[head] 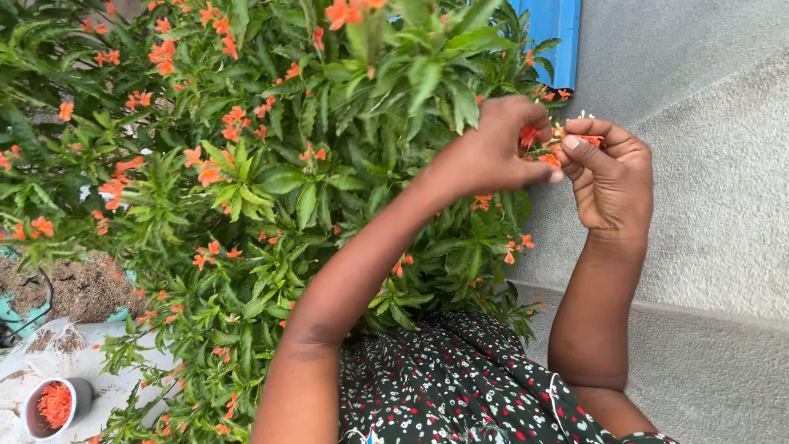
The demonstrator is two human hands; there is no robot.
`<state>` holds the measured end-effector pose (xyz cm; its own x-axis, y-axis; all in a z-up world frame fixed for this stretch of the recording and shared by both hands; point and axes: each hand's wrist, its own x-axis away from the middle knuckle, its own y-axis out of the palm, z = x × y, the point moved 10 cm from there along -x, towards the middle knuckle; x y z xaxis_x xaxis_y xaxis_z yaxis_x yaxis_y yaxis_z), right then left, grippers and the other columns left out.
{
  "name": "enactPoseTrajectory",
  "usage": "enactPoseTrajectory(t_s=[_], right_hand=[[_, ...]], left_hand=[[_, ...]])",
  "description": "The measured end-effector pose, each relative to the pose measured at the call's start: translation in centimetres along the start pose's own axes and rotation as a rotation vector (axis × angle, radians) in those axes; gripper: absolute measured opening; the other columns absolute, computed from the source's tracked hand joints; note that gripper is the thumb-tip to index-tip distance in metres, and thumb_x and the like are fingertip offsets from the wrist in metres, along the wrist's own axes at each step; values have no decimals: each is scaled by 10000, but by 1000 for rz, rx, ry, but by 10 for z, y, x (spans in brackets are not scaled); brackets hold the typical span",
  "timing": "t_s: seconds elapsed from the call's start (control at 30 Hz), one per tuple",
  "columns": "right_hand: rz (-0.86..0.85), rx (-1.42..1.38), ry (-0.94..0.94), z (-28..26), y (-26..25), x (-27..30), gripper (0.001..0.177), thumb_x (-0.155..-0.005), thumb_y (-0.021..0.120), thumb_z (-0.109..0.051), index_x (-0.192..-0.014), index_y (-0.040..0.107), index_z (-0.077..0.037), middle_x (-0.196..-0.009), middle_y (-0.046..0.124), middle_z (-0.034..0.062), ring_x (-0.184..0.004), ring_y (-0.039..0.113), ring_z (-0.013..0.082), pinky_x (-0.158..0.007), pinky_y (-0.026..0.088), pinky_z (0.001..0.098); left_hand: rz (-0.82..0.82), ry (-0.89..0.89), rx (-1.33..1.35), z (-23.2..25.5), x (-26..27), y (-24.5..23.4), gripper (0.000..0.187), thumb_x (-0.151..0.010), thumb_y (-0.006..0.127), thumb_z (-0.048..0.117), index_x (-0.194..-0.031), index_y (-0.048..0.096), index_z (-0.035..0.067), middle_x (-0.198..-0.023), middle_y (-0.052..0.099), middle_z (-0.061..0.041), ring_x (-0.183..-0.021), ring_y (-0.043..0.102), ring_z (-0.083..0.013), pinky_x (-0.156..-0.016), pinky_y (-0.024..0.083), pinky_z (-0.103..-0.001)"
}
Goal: The person picks small orange flowers from a large green bush by hand and places them into a metal bowl.
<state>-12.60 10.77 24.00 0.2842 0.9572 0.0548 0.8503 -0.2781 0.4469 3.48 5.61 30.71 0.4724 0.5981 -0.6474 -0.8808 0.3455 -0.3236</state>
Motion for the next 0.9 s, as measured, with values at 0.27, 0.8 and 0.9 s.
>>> enactPoseTrajectory(t_s=[0.27, 0.8, 0.9], right_hand=[[51, -128, -77, 8, 4, 13, 154, -964, 700, 123, -1108, 690, 69, -1023, 723, 156, -883, 749, 200, -835, 661, 287], [144, 71, -113, 38, -22, 22, 118, -947, 665, 130, -1052, 696, 86, -991, 736, 164, -868, 770, 232, -805, 675, 293], [153, 145, -56, 58, -24, 19, 119, -944, 668, 102, -1056, 701, 80, -976, 738, 141, -841, 760, 198, -762, 660, 271]], left_hand=[[-31, -393, 82, -23, 22, 8, 182, -813, 757, 164, -903, 735, 8, -776, 754, -120, -684, 751, -183, -644, 584, -323], [179, -424, 386, -13, 38, -20, 85, -937, 662, 53, -1000, 709, 22, -851, 741, -17, -696, 680, -61, -633, 572, -243], [180, -525, 270, -40, 55, -22, 133, -940, 608, 56, -999, 724, 29, -830, 762, -27, -674, 691, -68, -620, 572, -250]])
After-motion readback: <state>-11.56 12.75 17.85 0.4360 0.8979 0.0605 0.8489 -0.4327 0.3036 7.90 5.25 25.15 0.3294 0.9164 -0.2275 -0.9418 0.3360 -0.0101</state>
